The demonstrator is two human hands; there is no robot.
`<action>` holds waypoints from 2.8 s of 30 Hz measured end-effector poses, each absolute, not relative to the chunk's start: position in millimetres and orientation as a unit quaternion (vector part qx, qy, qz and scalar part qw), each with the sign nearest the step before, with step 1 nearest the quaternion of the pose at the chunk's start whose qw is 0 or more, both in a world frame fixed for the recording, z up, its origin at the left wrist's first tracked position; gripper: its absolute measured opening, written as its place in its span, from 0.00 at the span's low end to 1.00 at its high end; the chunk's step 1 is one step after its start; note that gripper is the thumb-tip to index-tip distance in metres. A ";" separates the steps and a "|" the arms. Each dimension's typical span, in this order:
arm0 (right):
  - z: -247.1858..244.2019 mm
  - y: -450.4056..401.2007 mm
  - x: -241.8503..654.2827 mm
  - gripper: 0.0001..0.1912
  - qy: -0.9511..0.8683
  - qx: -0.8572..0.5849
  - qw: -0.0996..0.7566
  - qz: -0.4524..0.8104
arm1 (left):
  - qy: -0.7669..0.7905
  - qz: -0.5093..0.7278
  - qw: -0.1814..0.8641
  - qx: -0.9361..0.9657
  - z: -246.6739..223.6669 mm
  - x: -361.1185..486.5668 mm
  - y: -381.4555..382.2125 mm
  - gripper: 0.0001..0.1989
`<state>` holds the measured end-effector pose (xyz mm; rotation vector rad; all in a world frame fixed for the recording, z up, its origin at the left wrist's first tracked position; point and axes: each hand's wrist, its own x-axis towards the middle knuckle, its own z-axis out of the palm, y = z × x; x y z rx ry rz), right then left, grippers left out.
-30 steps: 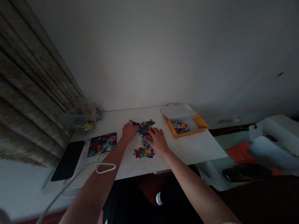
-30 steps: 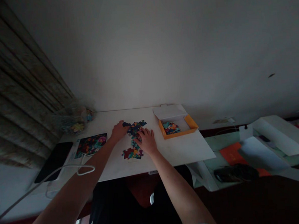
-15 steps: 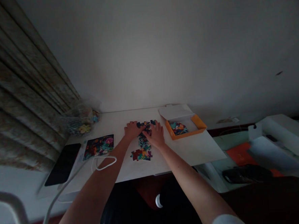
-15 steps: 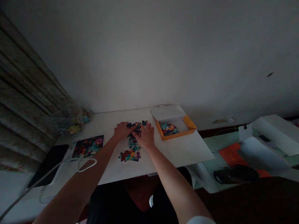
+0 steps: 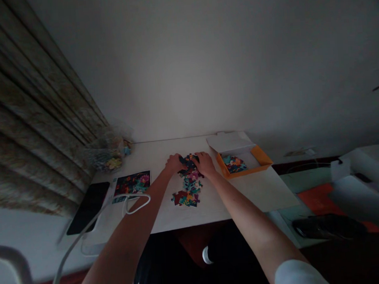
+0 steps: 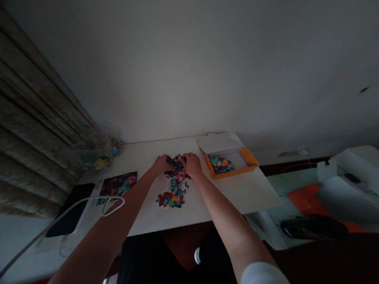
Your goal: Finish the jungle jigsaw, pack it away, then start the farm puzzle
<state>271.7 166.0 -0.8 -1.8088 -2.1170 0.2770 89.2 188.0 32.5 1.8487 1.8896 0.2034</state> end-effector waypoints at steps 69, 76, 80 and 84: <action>25.7 89.4 246.6 0.29 -0.683 -0.689 0.203 0.134 | 0.573 0.184 0.212 0.770 14.1 50.9 60.5 0.23; 5.7 64.8 236.1 0.22 -0.755 -0.610 0.235 0.049 | 0.620 0.050 0.162 0.766 43.4 55.1 65.3 0.15; 3.1 63.5 235.0 0.22 -0.766 -0.598 0.232 0.041 | 0.625 0.013 0.176 0.761 51.6 59.0 74.9 0.15; 1.4 57.5 232.2 0.25 -0.778 -0.588 0.214 0.051 | 0.625 0.029 0.206 0.753 47.9 58.7 88.0 0.19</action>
